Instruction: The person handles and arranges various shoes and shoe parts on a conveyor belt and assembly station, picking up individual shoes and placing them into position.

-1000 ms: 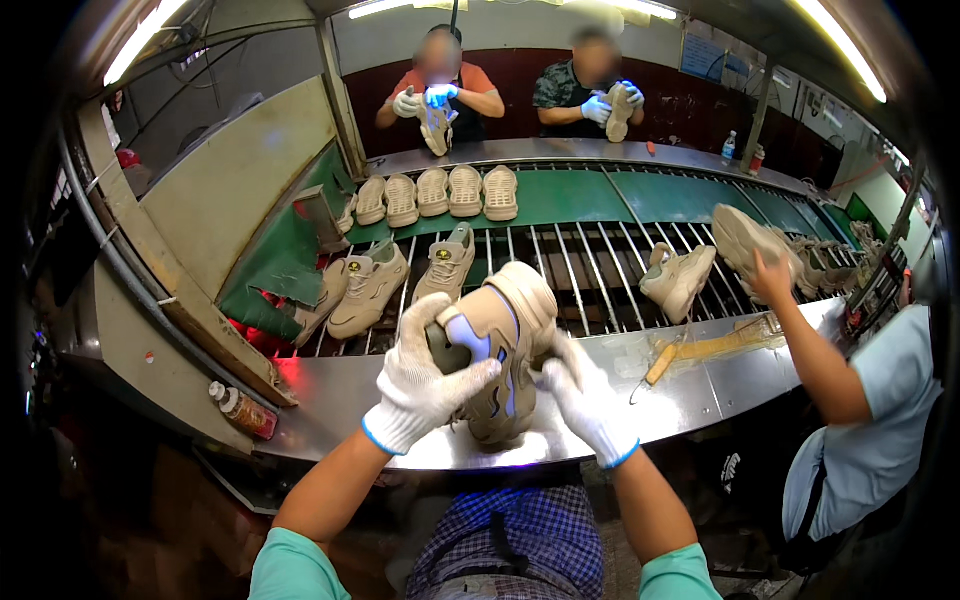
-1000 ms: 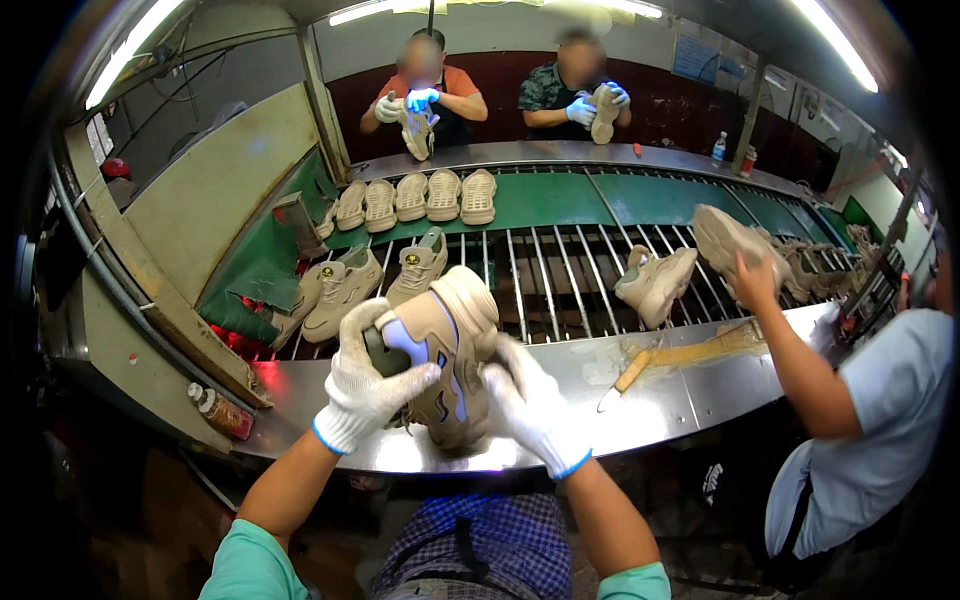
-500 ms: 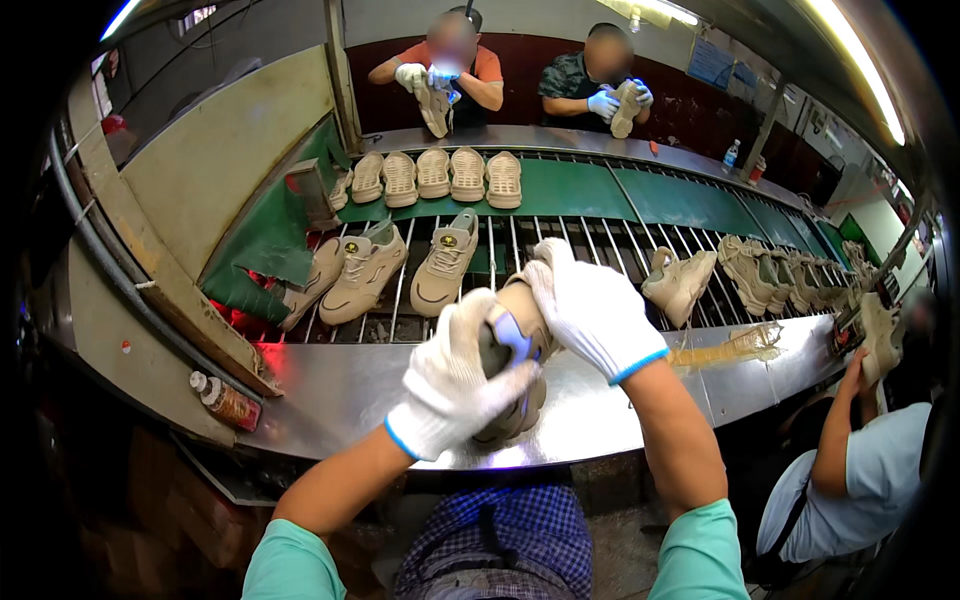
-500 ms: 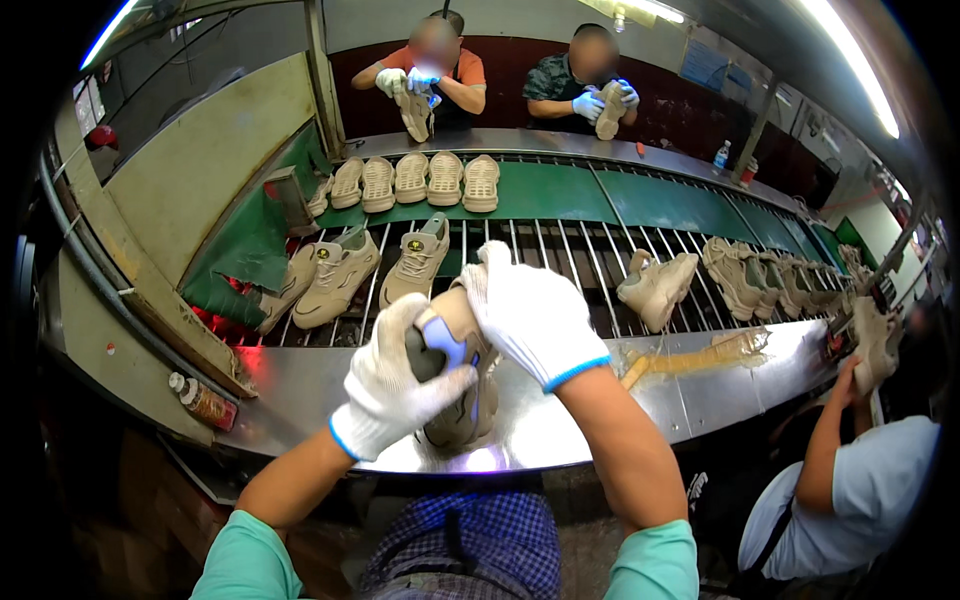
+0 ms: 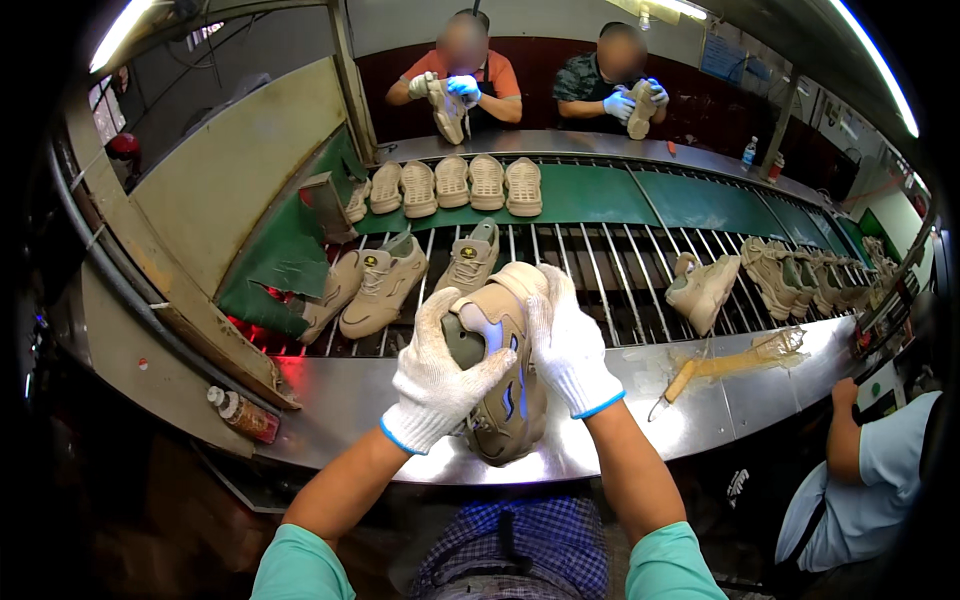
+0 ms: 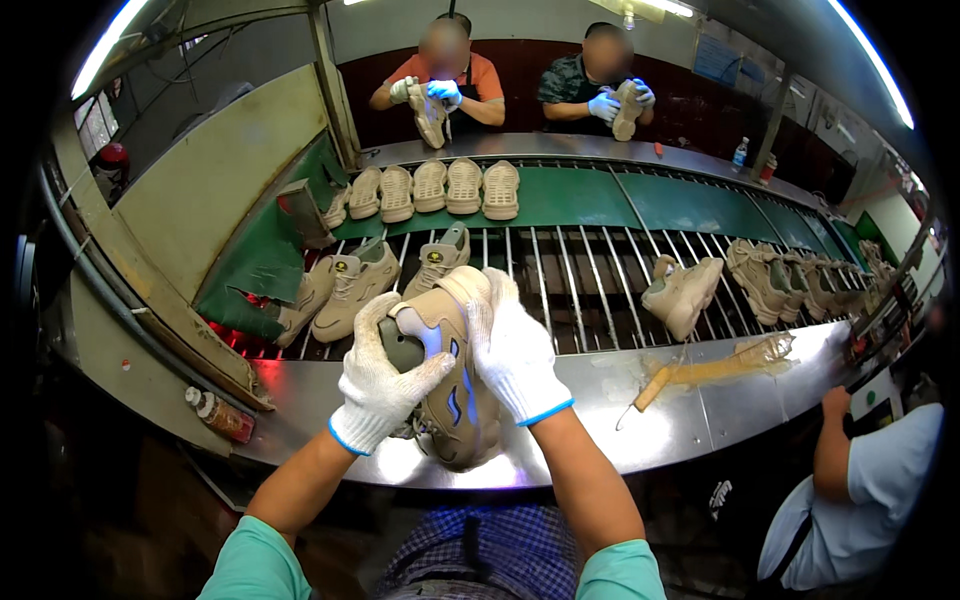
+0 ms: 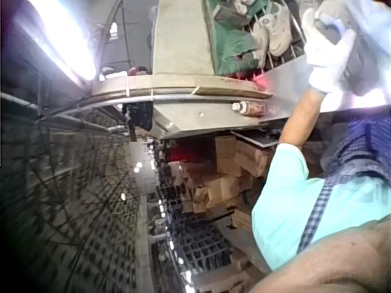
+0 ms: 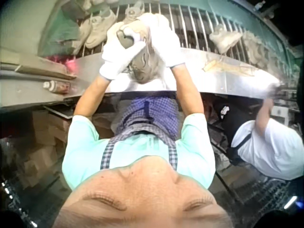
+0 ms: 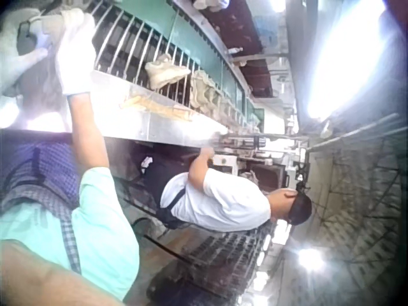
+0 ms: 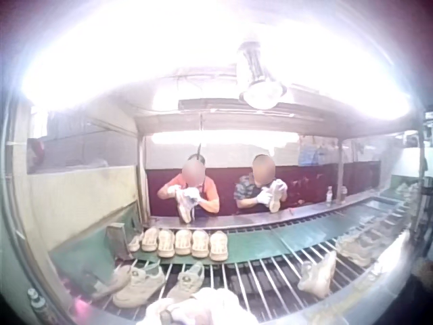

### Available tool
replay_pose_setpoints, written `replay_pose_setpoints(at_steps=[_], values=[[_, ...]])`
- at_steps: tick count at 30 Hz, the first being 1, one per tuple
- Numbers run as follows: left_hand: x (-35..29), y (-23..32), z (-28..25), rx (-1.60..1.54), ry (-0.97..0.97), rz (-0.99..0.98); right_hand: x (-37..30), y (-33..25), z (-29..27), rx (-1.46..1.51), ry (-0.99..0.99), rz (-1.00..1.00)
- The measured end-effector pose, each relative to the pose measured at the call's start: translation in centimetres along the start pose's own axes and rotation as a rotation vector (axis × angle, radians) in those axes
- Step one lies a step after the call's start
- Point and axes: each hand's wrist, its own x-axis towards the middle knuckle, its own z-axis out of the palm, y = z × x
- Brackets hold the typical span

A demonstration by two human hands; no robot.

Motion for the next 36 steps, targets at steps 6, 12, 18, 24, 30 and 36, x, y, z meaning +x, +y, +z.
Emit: replay_pose_setpoints(at_steps=[6,12,18,24,30,36], values=[[-0.7,-1.4,-0.9,-0.008,0.052,-0.034,-1.9,-0.8,1.9,0.094,0.033,-0.068],[-2.5,-2.1,-2.8,-0.026,0.082,0.008,-6.9,-0.9,0.6,0.268,-0.230,0.024],[-5.3,2.8,-2.5,-0.085,-0.123,0.465,-7.5,-1.7,-6.9,0.464,0.039,-0.072],[-8.5,6.5,0.2,-0.188,-0.177,0.452,-11.7,-1.8,-13.6,0.507,-0.095,0.307],[-11.2,5.5,1.9,-0.211,-0.173,0.552,-15.3,-1.3,-13.2,0.495,-0.003,0.408],[-12.7,3.1,1.8,-0.181,-0.251,0.627,-16.1,-0.9,-12.0,0.178,-0.112,0.388]])
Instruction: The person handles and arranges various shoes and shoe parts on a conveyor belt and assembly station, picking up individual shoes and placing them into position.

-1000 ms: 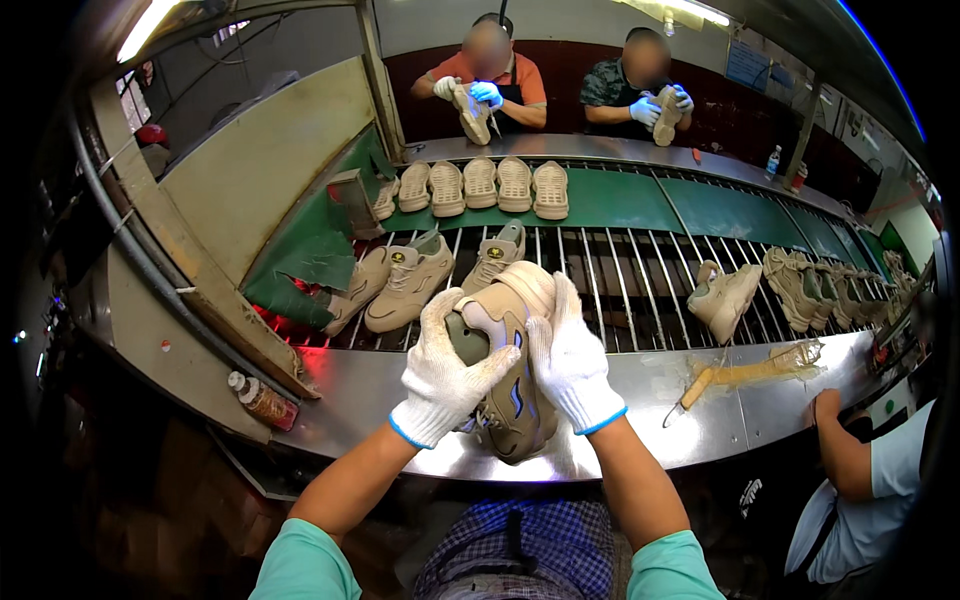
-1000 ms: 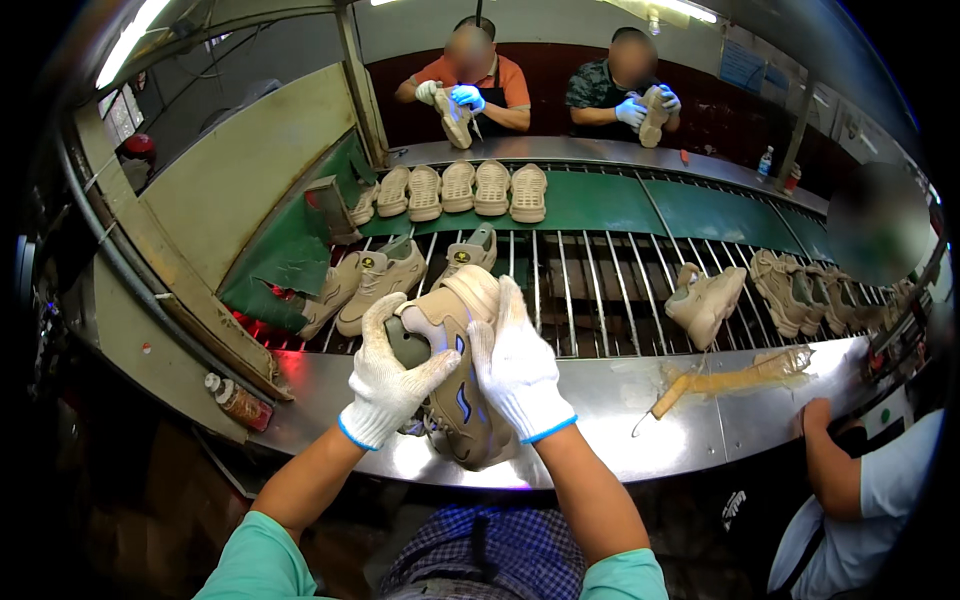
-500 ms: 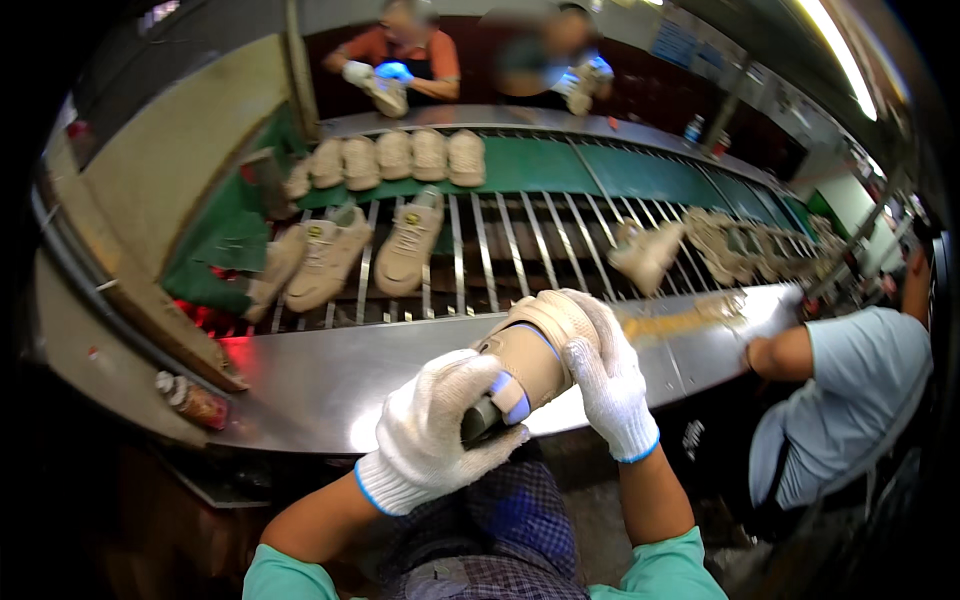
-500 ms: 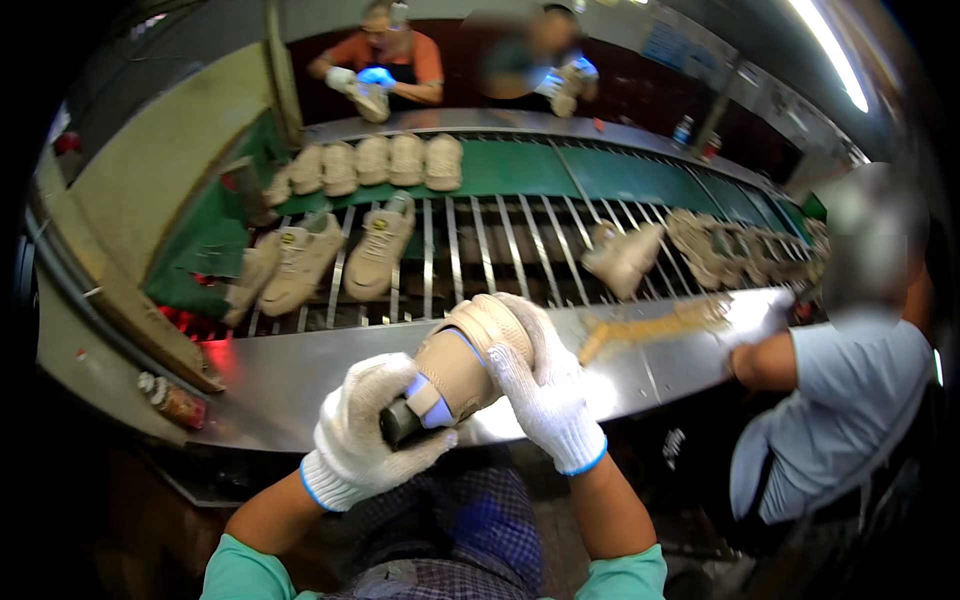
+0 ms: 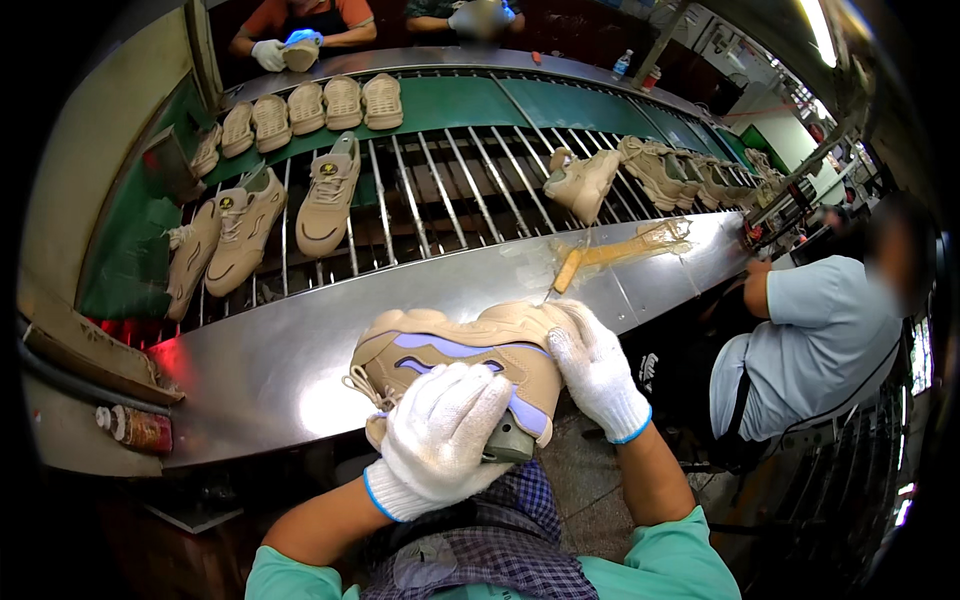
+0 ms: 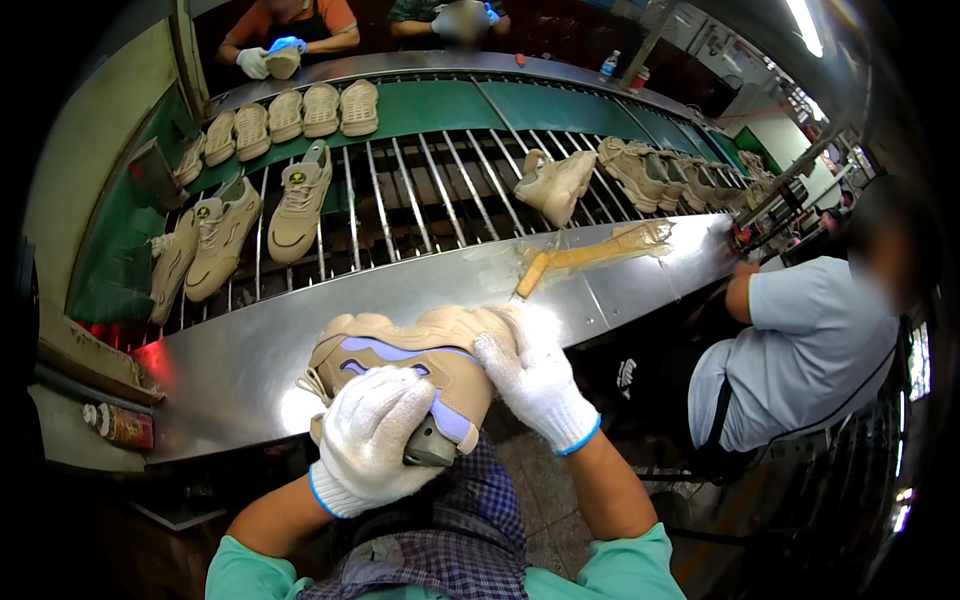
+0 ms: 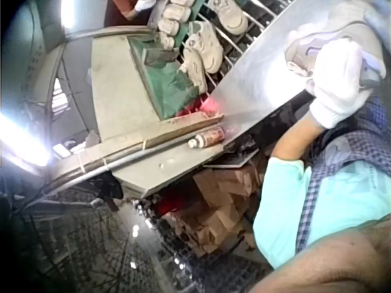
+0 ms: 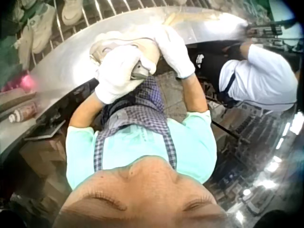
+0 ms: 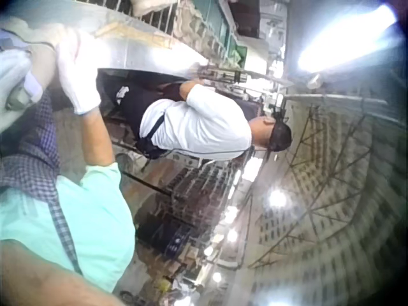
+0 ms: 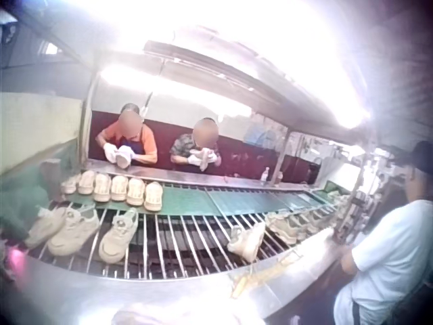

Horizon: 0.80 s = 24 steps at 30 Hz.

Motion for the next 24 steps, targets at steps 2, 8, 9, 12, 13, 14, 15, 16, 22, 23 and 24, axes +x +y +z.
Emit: replay_pose_setpoints(at_steps=[2,8,9,12,13,14,15,16,22,23,24], values=[[-0.3,-0.7,-0.5,0.012,-0.015,0.023,0.2,0.7,0.4,-0.064,-0.042,-0.021],[-2.4,-3.5,-2.2,0.069,-0.100,0.125,1.1,-0.4,2.2,-0.243,-0.242,0.025],[-2.8,-3.7,-2.2,0.091,-0.118,0.149,1.1,-0.7,2.4,-0.278,-0.279,0.021],[-4.6,-4.8,-1.8,0.187,-0.126,0.260,1.6,0.0,3.5,-0.369,-0.429,0.046],[-4.6,-4.4,-2.4,0.194,-0.159,0.260,1.9,-0.1,4.0,-0.403,-0.486,0.060],[-5.2,-4.5,-2.6,0.223,-0.195,0.287,2.1,-0.1,4.5,-0.437,-0.543,0.074],[-5.9,-5.0,-2.3,0.247,-0.220,0.321,2.2,-0.2,4.8,-0.428,-0.587,0.136],[-6.4,-5.4,-2.1,0.271,-0.246,0.355,2.3,0.2,5.1,-0.405,-0.604,0.106],[-6.8,-5.4,-1.9,0.304,-0.241,0.326,3.4,-0.4,7.2,-0.441,-0.613,-0.013],[-6.6,-5.4,-2.0,0.309,-0.239,0.317,3.6,0.0,7.7,-0.449,-0.593,-0.047],[-6.3,-5.5,-2.0,0.300,-0.233,0.305,3.9,0.4,8.1,-0.465,-0.572,-0.082]])
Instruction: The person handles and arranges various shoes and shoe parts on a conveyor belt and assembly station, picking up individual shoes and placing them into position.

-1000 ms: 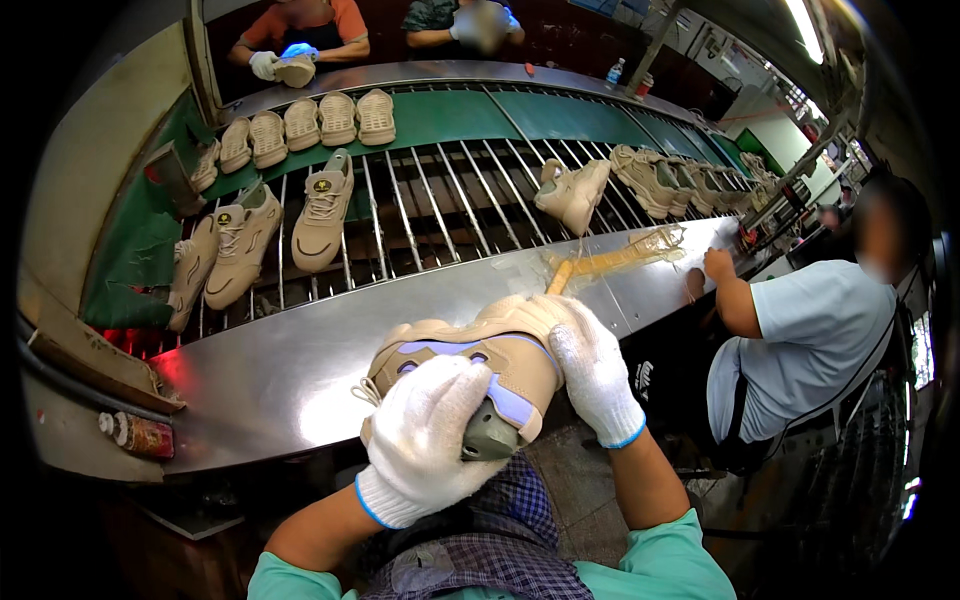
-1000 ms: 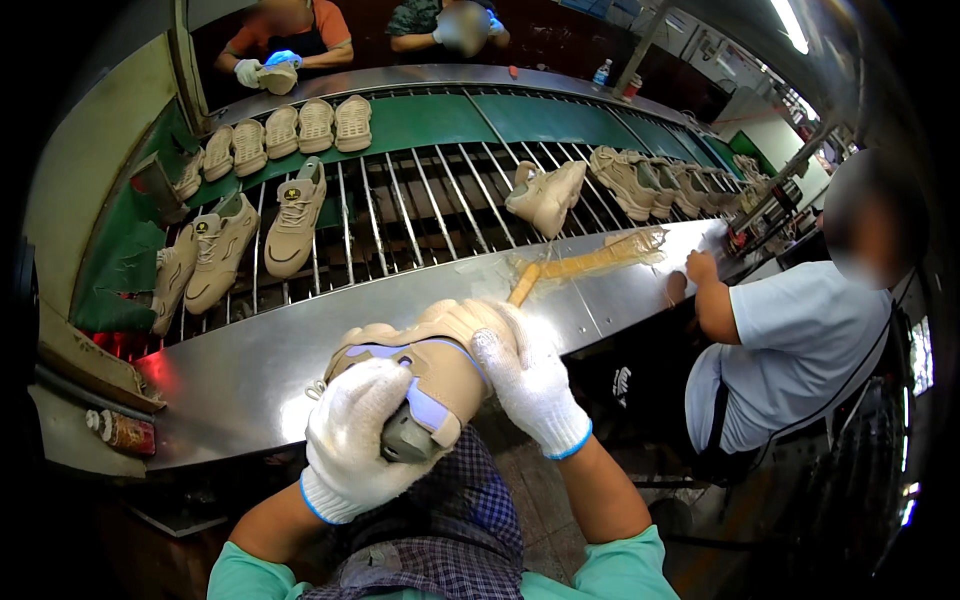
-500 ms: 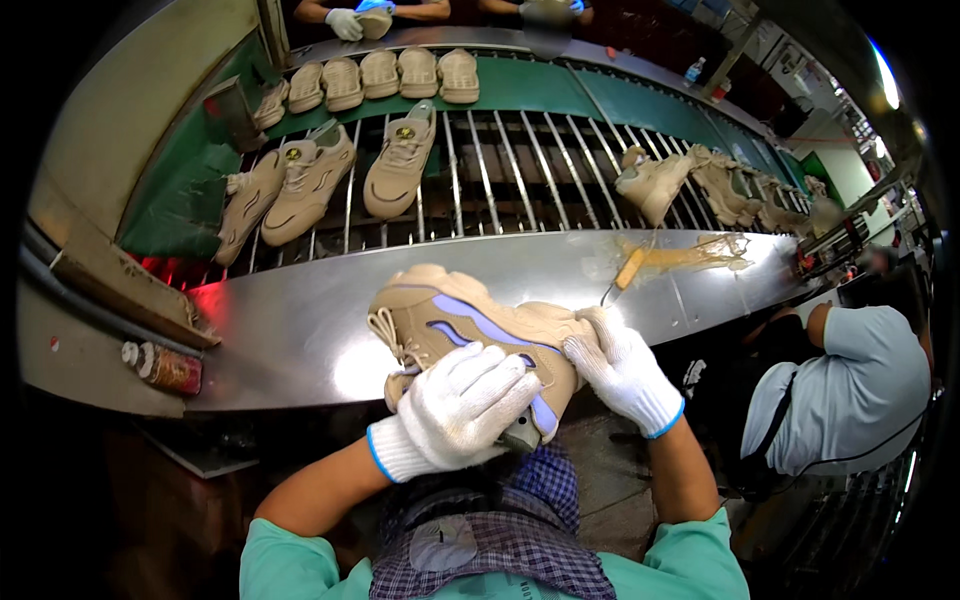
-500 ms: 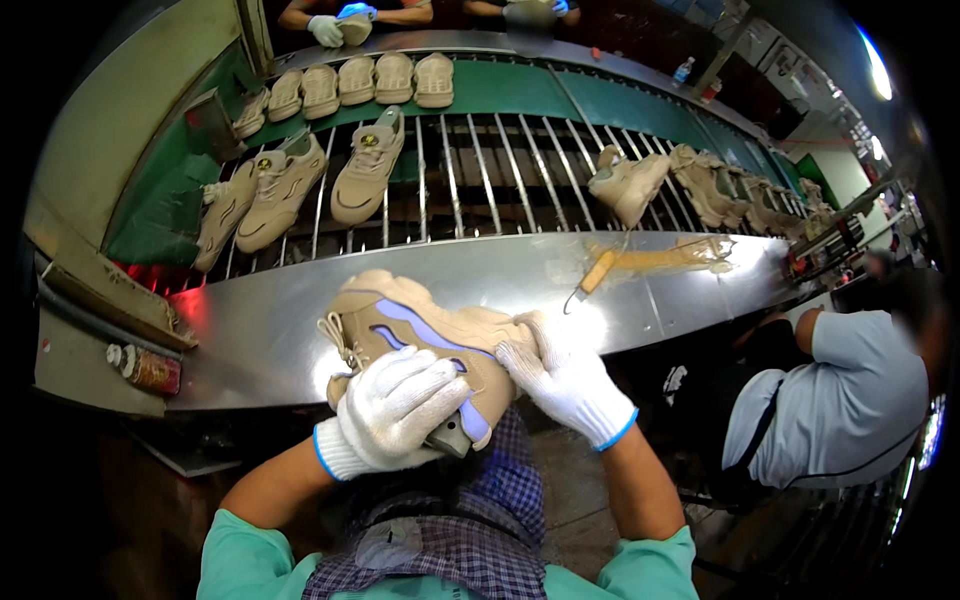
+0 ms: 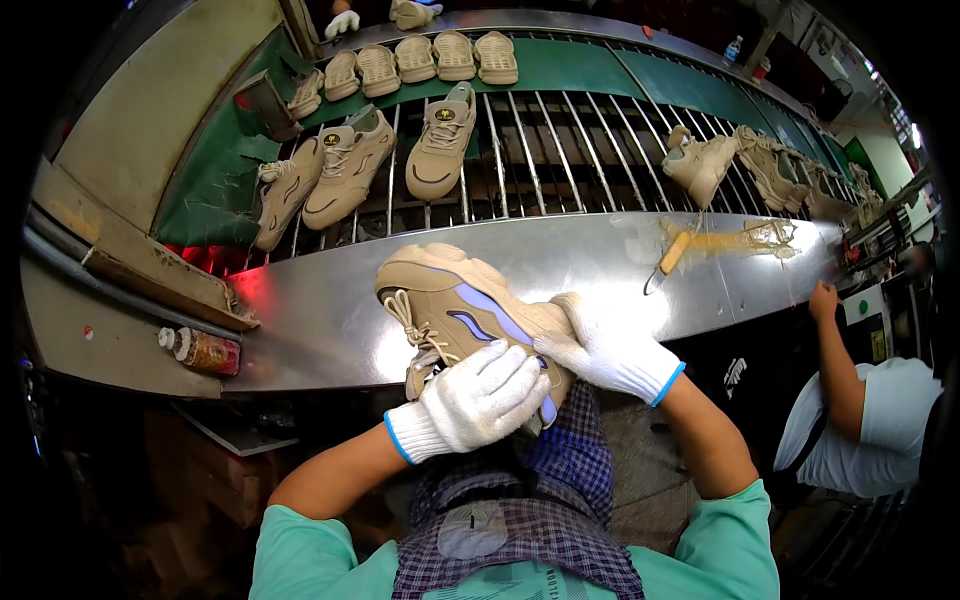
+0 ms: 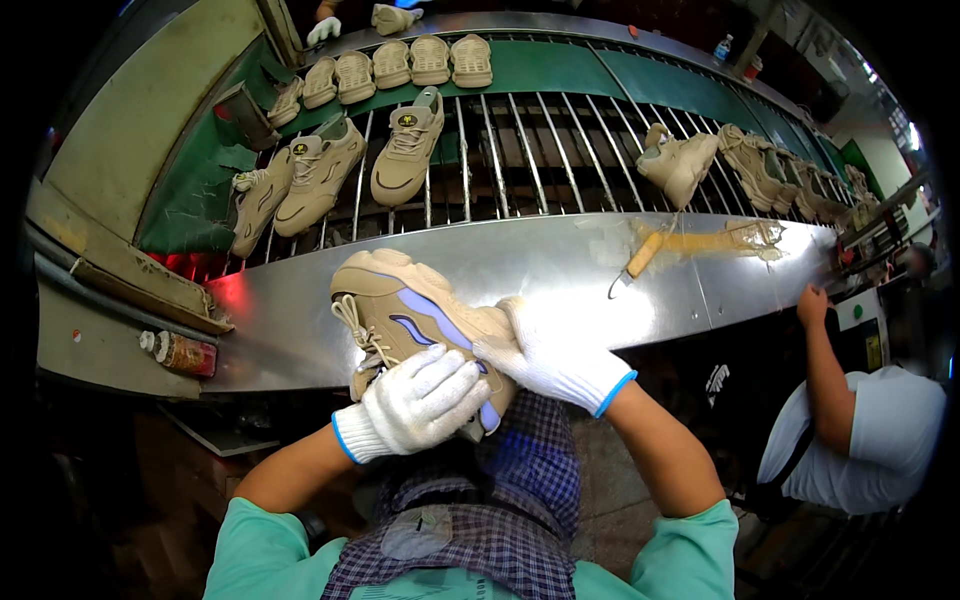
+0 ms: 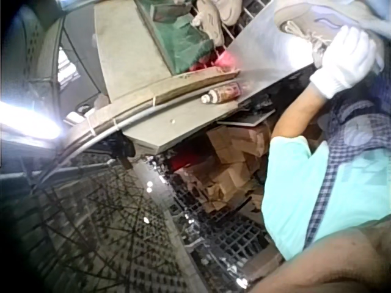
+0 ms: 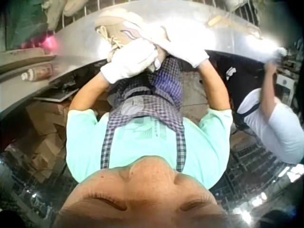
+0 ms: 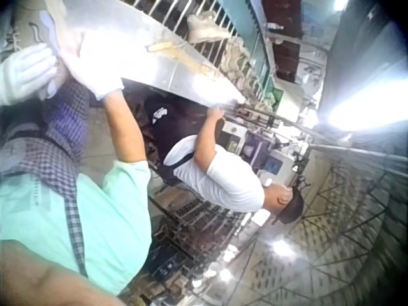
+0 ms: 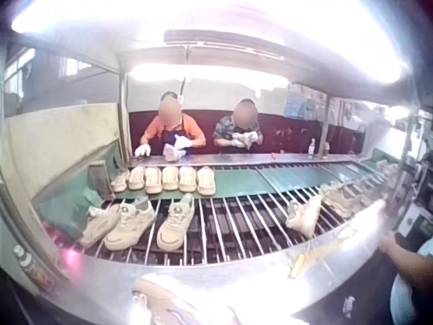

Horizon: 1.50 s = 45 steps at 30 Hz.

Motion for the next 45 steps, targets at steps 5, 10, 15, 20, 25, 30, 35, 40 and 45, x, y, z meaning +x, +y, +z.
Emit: replay_pose_setpoints(at_steps=[5,10,15,20,25,30,35,40,45], values=[[0.8,-0.7,-0.1,-0.014,0.020,-0.058,1.7,0.1,0.7,-0.084,0.036,0.022],[0.4,-1.2,-0.1,-0.017,0.031,-0.083,4.0,-2.0,-0.6,-0.213,-0.114,0.072],[0.0,-2.1,-0.8,-0.006,0.005,-0.089,6.2,-3.2,-0.8,-0.242,-0.147,0.051],[-1.3,-2.4,-1.4,0.050,0.031,-0.124,8.8,-2.1,0.9,-0.181,-0.137,-0.066],[-2.5,-2.5,-2.0,0.083,0.001,-0.119,11.2,-4.4,0.8,0.059,-0.154,-0.053],[-3.2,-2.5,-1.9,0.052,0.023,-0.125,14.1,-5.8,2.0,0.162,-0.209,-0.082],[-3.2,-2.7,-1.7,0.042,0.017,-0.118,14.0,-6.0,1.3,0.014,-0.303,-0.074],[-3.9,-2.4,-2.0,0.074,0.002,-0.146,11.6,-7.2,0.0,-0.171,-0.382,-0.081],[-4.3,-2.0,-2.8,0.023,0.013,-0.136,7.5,-4.8,0.1,-0.106,-0.258,-0.222]])
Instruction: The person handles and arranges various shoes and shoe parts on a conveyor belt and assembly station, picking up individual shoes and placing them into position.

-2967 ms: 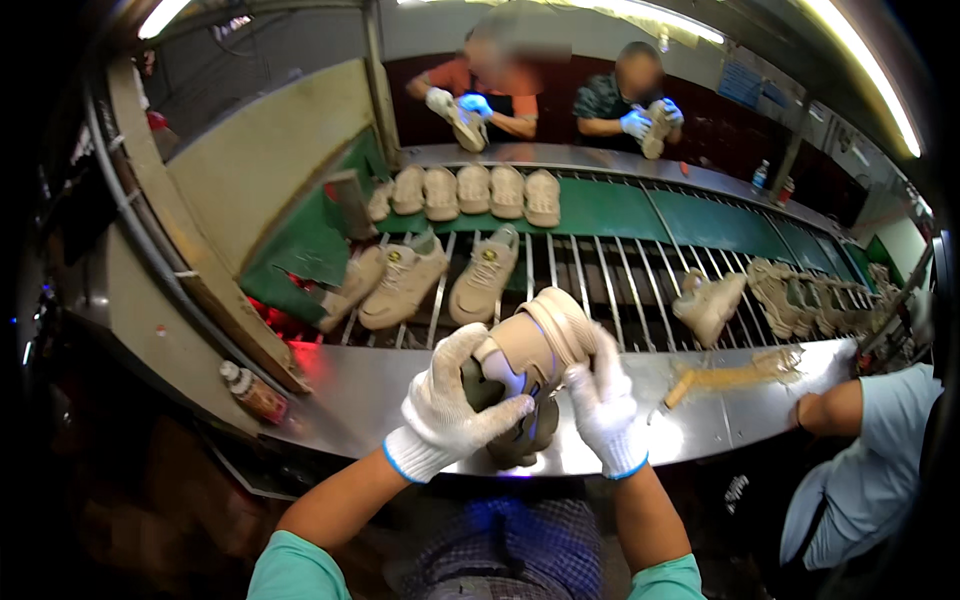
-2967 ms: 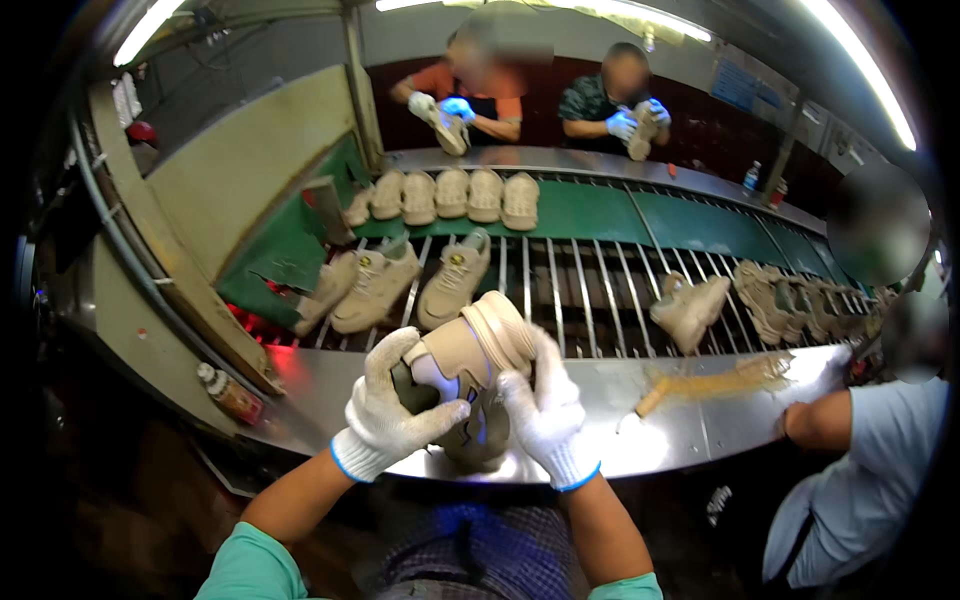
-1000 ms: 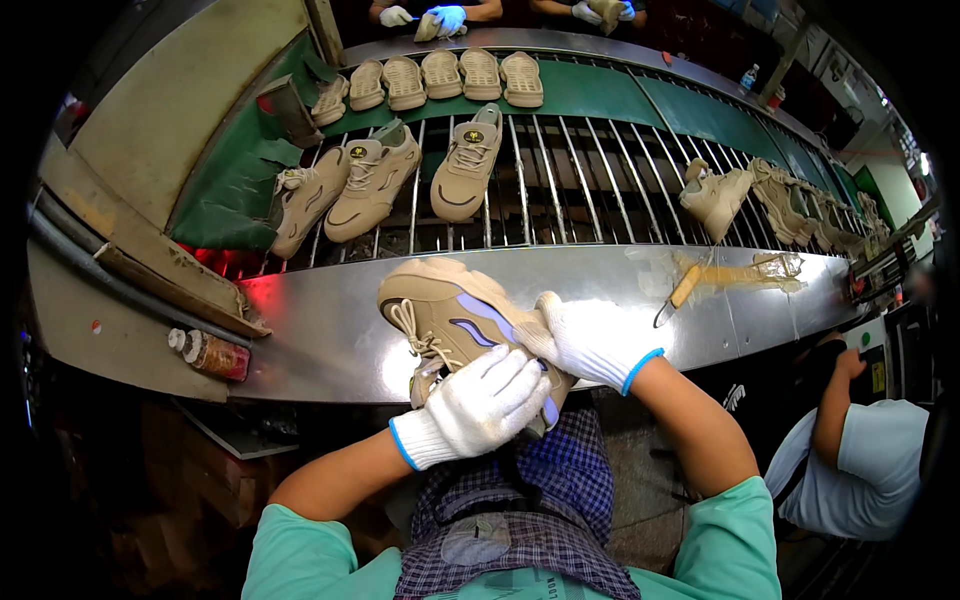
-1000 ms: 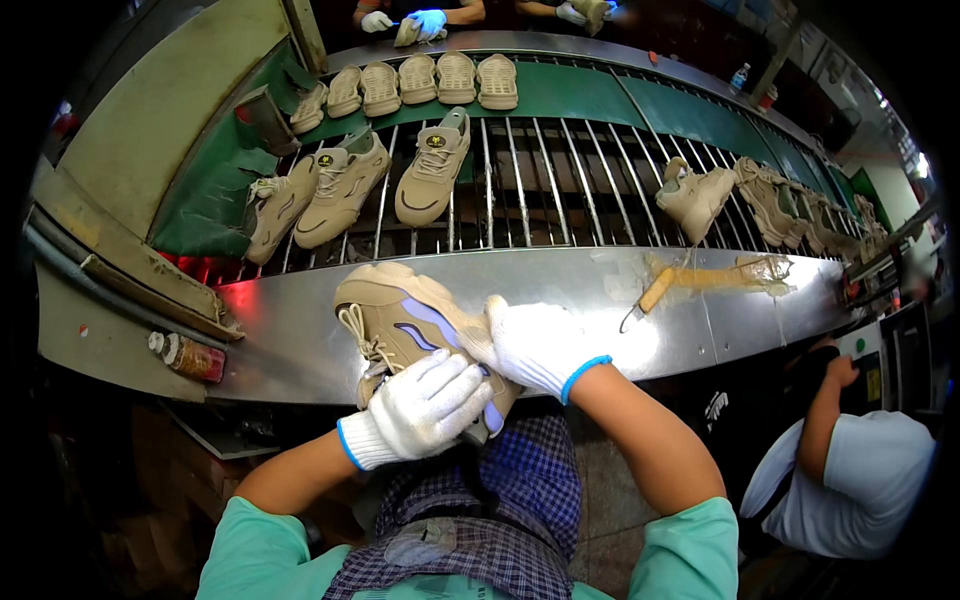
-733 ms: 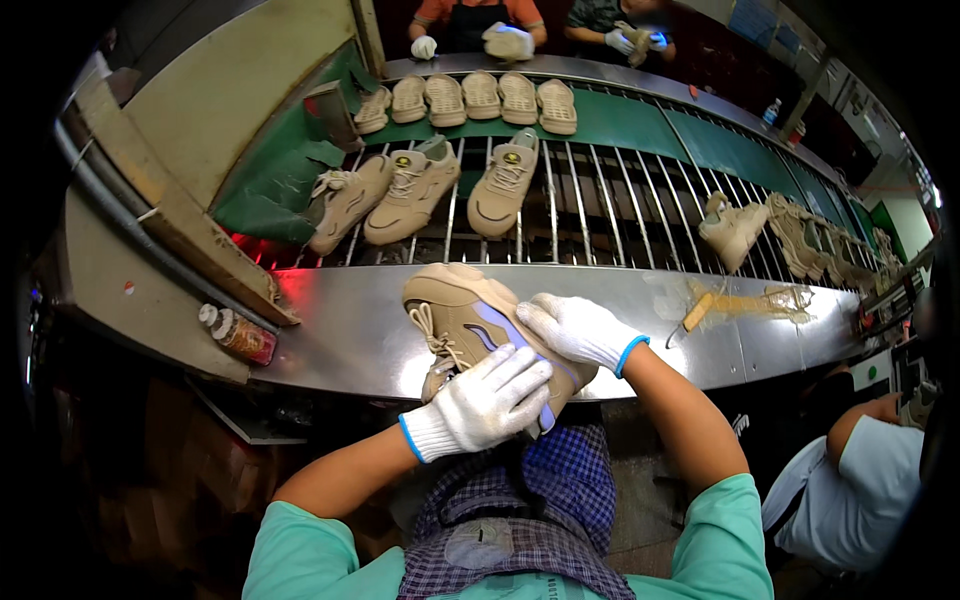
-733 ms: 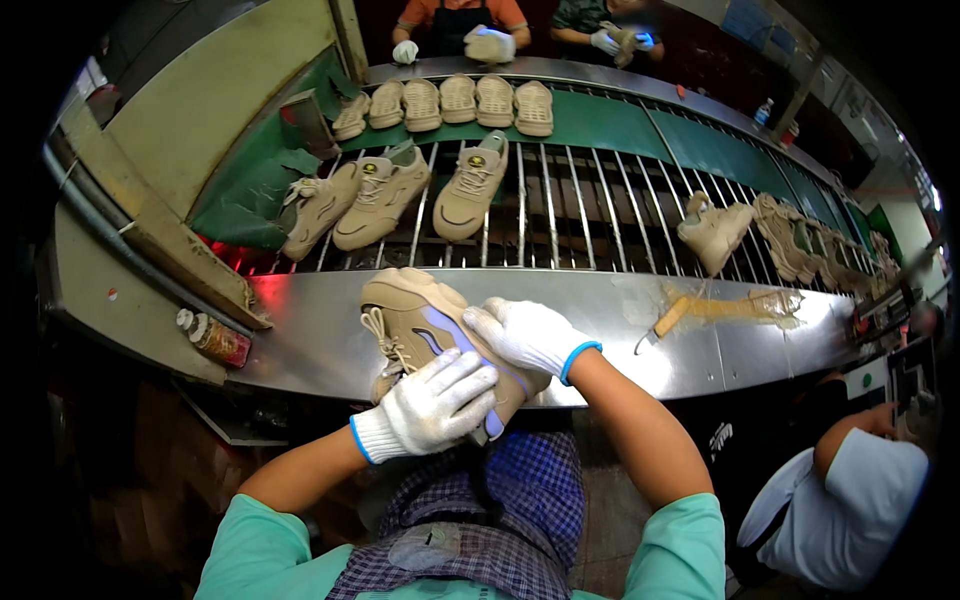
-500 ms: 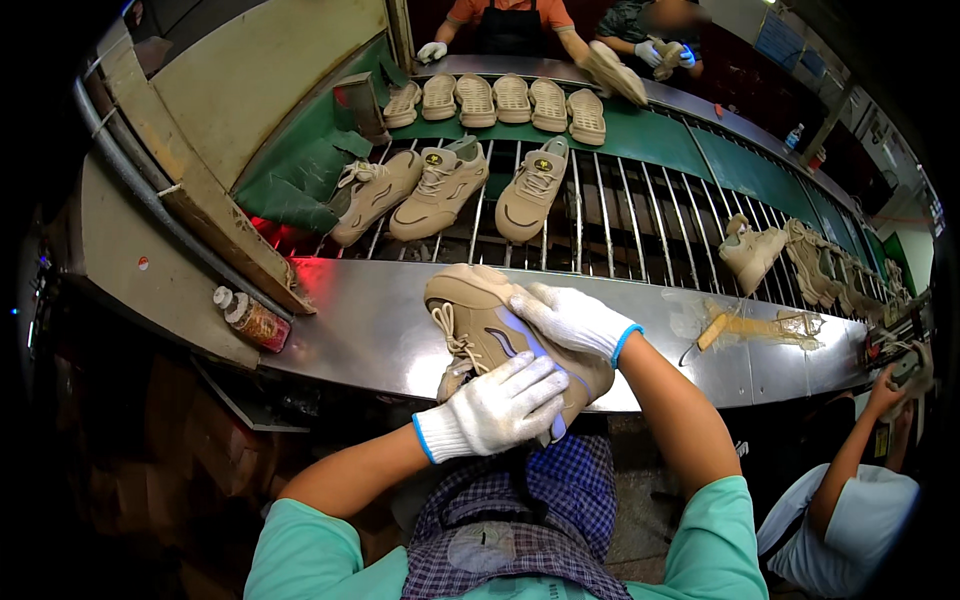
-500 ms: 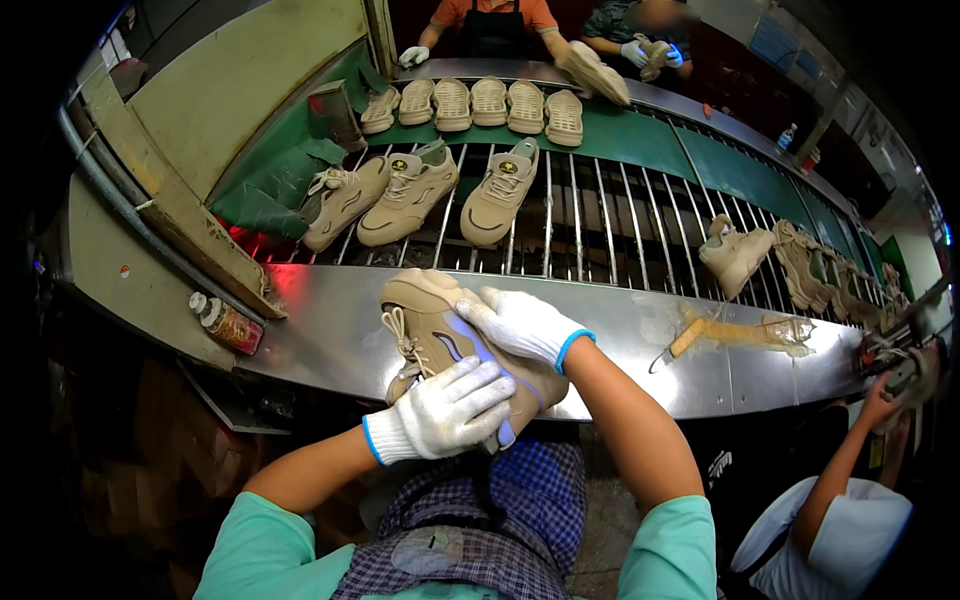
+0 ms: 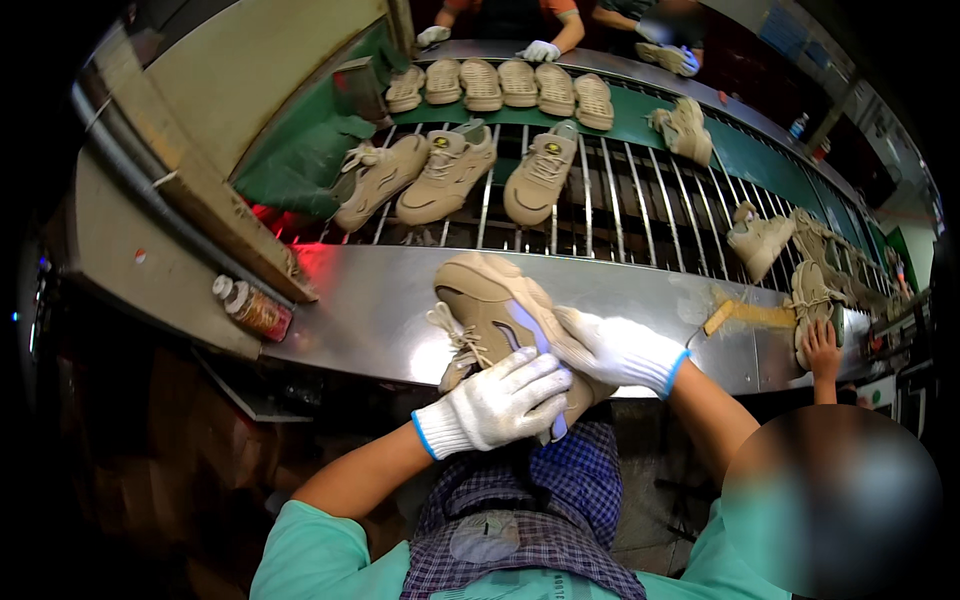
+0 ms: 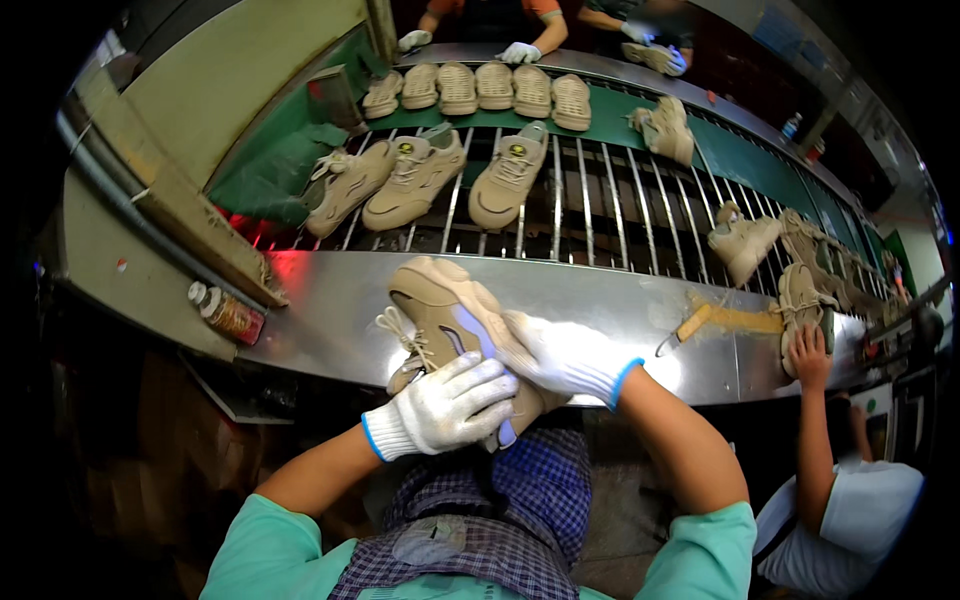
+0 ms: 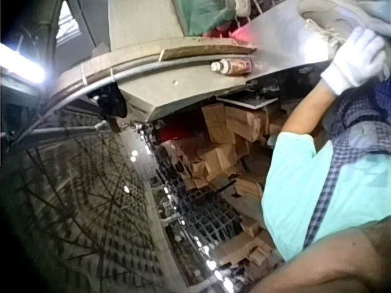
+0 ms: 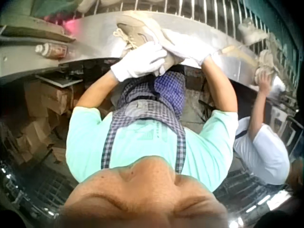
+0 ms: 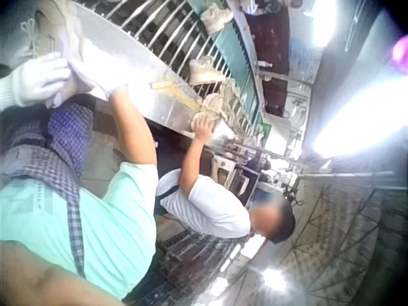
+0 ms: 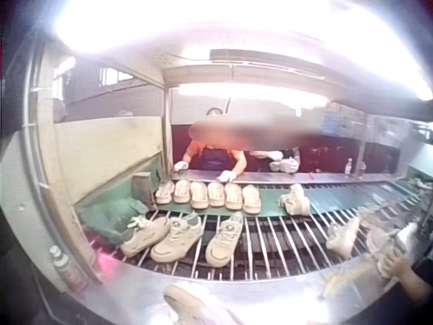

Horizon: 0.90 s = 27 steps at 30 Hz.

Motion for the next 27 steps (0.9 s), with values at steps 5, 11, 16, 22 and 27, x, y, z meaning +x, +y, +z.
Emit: replay_pose_setpoints(at_steps=[5,11,16,22,27], values=[[-2.0,0.2,-0.9,-0.030,-0.005,0.013,-3.9,-0.3,0.9,0.132,-0.010,-0.056],[-3.8,0.2,-3.1,-0.082,-0.047,0.108,-6.5,0.2,5.9,0.530,0.096,-0.070],[-4.7,0.1,-4.6,-0.092,-0.062,0.104,-5.4,1.0,10.6,1.572,-0.054,0.022],[-2.5,-2.3,-8.0,-0.109,-0.155,0.068,-2.9,0.9,12.2,1.932,-0.228,-0.010],[-1.9,-3.7,-10.5,-0.177,-0.279,-0.050,-1.3,-1.1,12.3,2.017,-0.144,0.034]])
